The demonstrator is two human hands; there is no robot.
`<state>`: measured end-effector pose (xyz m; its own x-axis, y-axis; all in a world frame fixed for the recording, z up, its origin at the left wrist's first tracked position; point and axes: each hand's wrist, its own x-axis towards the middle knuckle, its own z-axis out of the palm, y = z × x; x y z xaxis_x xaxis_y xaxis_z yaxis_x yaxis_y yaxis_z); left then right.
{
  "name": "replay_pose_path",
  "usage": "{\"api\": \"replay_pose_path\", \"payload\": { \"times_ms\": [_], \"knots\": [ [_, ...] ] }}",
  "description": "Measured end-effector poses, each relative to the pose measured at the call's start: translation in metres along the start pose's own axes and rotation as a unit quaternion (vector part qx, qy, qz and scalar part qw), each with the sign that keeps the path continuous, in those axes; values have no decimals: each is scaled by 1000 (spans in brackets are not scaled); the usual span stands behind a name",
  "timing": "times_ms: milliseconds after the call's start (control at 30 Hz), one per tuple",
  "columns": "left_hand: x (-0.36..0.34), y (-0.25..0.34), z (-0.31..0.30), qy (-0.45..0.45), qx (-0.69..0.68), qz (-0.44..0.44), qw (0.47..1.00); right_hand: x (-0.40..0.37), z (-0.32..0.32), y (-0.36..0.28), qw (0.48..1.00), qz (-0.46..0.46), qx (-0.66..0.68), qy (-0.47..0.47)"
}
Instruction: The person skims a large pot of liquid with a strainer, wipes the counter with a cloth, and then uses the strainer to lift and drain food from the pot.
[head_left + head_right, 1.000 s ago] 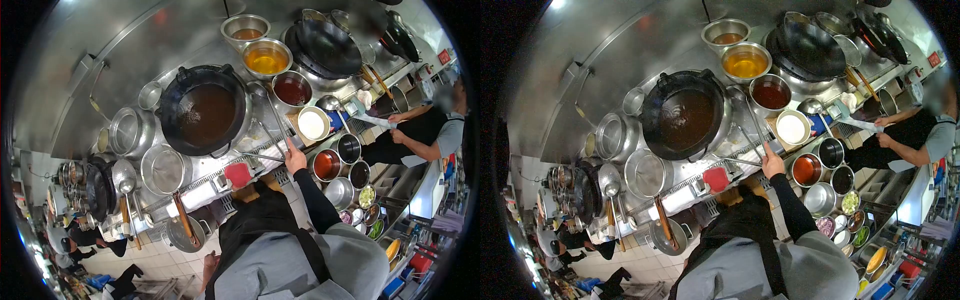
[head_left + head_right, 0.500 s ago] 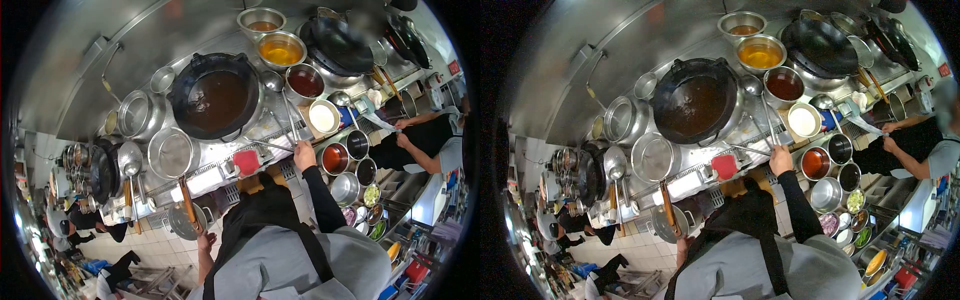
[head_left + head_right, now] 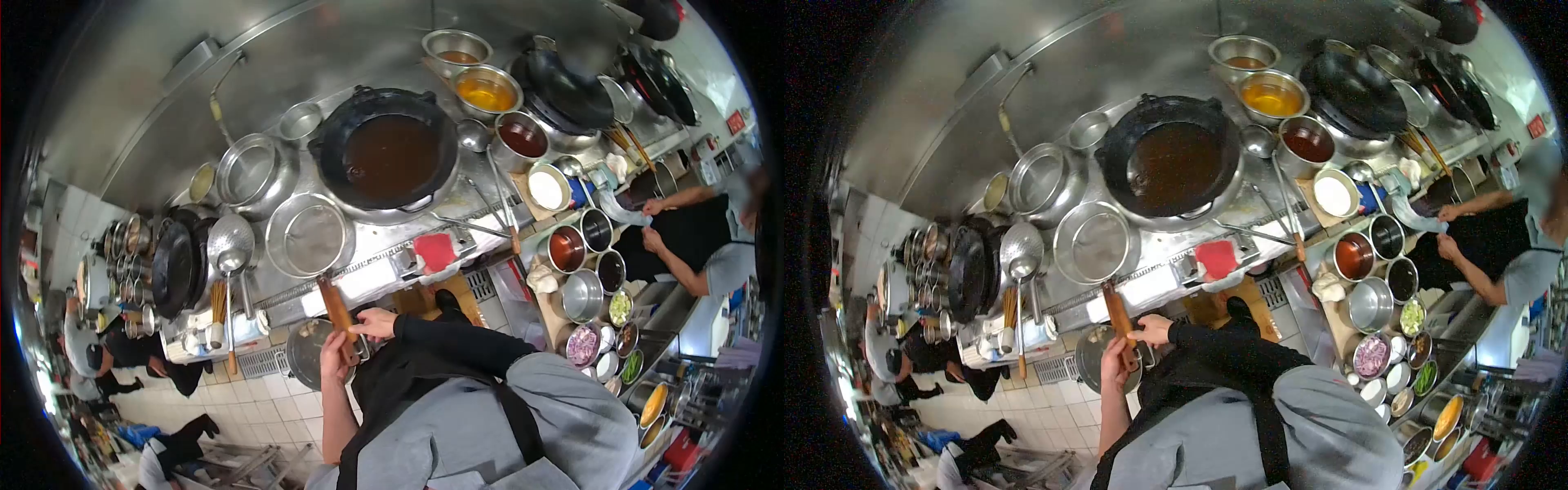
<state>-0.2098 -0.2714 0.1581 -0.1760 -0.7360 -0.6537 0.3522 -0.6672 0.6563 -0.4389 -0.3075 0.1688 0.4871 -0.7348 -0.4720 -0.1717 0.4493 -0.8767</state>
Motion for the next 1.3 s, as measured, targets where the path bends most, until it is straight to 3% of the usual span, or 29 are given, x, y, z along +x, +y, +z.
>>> {"api": "replay_pose_path", "payload": {
  "times_ms": [100,167,367,400,500,533,700,800,900,1033,1100,1133,1167,1200,1267,1300],
  "knots": [
    [3,-2,9,0,41,16,999,24,26,9,997,-39,36,63],
    [3,-2,10,-5,44,15,999,28,34,14,990,7,62,123],
    [-20,19,36,-11,24,5,1000,-10,9,-39,904,18,423,61],
    [-19,17,31,-29,40,10,999,-25,0,-55,916,18,396,55],
    [-25,19,30,-3,-72,-34,997,-63,-22,-87,944,-11,306,126],
    [-25,16,32,31,-128,-13,991,-76,-32,-96,946,-27,283,154],
    [1,-28,-32,99,-70,-51,991,-138,-101,-124,906,-148,112,381],
    [17,-89,-98,162,79,-85,980,-165,-148,-128,838,-162,-65,518],
    [1,-143,-134,183,233,-150,943,-185,-191,-124,756,-96,-257,594],
    [-25,-178,-138,135,427,-147,882,-181,-231,-97,744,-112,-288,593],
    [-34,-184,-131,99,536,-108,831,-163,-247,-67,738,-179,-289,583],
    [-36,-187,-130,68,605,-77,789,-153,-258,-46,814,-105,-199,536],
    [-36,-189,-128,42,671,-46,738,-155,-256,-58,874,-88,-65,473],
    [-36,-192,-125,23,722,-13,691,-158,-253,-72,905,-55,86,414],
    [-35,-195,-120,32,734,20,678,-157,-253,-87,900,-6,276,337],
    [-34,-192,-112,60,637,8,768,-150,-261,-80,902,-13,309,303]
  ]
}}
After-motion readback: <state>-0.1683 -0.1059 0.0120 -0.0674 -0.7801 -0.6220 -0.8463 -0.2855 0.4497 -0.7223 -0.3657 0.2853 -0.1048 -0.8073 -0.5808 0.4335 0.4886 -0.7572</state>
